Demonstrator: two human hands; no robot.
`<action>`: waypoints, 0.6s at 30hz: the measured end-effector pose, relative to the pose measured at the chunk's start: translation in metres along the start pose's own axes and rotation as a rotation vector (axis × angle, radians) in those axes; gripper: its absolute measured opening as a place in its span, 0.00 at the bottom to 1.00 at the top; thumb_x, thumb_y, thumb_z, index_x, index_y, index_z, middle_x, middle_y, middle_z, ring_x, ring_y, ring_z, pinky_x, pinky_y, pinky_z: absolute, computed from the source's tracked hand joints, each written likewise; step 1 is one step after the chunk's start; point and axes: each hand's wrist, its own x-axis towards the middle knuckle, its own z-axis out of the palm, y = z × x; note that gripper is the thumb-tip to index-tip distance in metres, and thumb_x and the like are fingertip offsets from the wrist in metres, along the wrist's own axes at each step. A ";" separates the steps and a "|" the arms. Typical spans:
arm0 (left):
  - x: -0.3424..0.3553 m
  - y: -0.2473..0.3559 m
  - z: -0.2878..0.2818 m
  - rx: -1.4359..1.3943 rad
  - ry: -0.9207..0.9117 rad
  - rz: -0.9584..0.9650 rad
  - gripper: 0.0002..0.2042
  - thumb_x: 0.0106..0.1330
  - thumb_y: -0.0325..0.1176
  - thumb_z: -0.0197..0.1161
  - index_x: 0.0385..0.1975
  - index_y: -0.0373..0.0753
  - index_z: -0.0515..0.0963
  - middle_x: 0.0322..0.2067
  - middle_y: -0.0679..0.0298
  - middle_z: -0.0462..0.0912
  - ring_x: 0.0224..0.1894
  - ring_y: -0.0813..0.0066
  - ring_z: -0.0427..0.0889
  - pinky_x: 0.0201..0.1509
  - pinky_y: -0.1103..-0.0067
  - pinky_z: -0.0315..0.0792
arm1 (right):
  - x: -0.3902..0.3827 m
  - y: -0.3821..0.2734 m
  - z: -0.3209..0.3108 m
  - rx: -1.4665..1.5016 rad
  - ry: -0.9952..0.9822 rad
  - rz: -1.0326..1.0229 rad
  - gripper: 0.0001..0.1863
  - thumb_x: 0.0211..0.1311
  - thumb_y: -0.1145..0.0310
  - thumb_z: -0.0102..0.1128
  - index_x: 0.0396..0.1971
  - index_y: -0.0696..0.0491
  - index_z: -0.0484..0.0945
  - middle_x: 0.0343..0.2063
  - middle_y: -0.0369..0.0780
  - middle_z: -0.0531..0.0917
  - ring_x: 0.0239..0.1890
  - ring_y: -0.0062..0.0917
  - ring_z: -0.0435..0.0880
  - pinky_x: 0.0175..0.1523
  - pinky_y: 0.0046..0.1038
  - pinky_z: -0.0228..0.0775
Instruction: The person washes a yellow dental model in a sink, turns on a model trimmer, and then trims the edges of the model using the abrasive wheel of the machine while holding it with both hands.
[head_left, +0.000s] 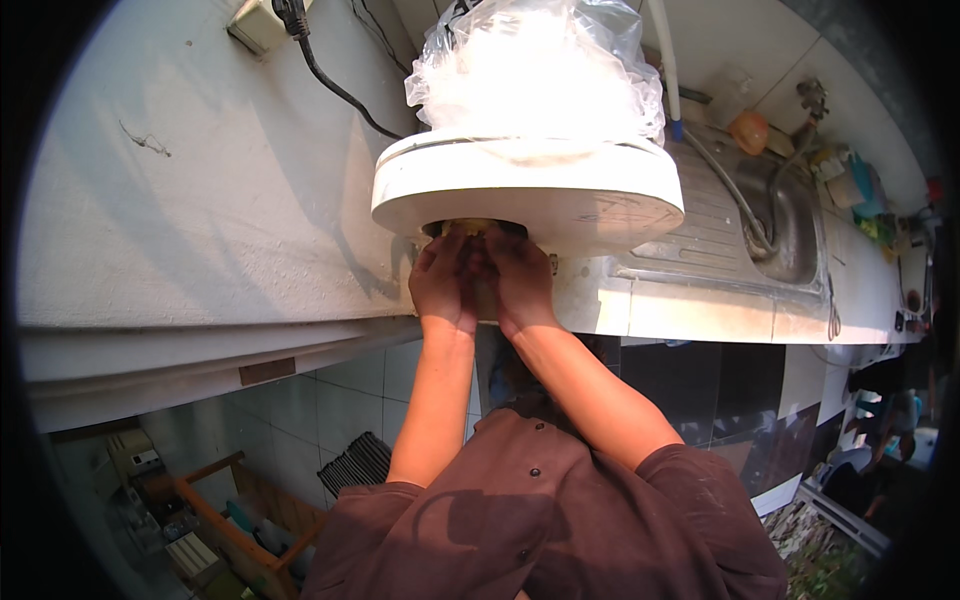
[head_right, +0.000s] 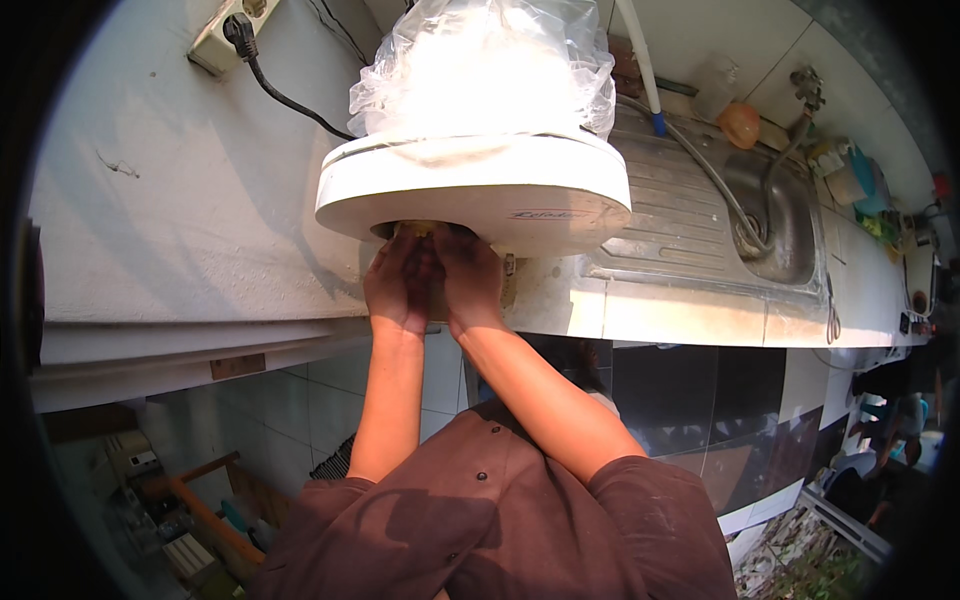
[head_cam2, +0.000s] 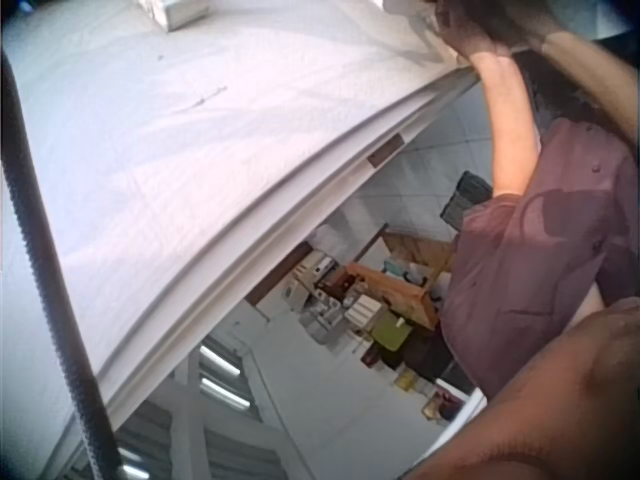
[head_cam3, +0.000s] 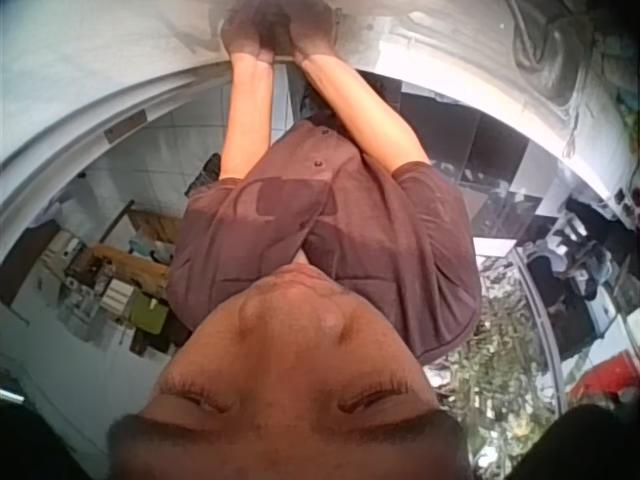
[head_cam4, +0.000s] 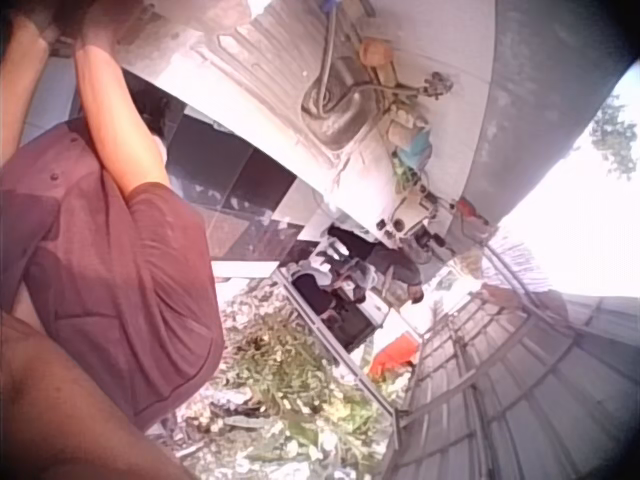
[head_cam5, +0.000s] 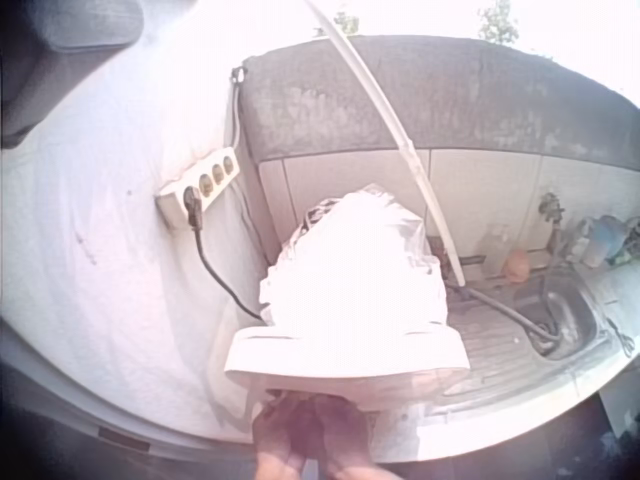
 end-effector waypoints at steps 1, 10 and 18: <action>0.000 -0.002 -0.001 0.029 -0.006 0.002 0.09 0.63 0.28 0.64 0.40 0.34 0.76 0.31 0.60 0.82 0.29 0.73 0.80 0.31 0.80 0.76 | 0.000 0.000 0.000 -0.003 0.001 0.000 0.08 0.65 0.72 0.57 0.40 0.59 0.75 0.31 0.39 0.80 0.31 0.22 0.80 0.37 0.24 0.76; 0.000 -0.001 -0.002 0.040 -0.011 -0.025 0.09 0.65 0.30 0.61 0.42 0.34 0.77 0.31 0.61 0.82 0.28 0.75 0.80 0.31 0.79 0.75 | 0.002 0.005 0.001 -0.025 0.036 -0.062 0.08 0.63 0.70 0.60 0.38 0.60 0.78 0.32 0.37 0.82 0.31 0.20 0.80 0.37 0.23 0.74; 0.001 0.000 -0.004 0.013 -0.030 -0.030 0.09 0.65 0.30 0.60 0.42 0.34 0.77 0.32 0.61 0.82 0.31 0.75 0.81 0.33 0.80 0.75 | -0.001 0.003 0.004 -0.033 0.046 -0.045 0.08 0.63 0.72 0.59 0.38 0.60 0.77 0.30 0.39 0.82 0.30 0.21 0.81 0.36 0.22 0.75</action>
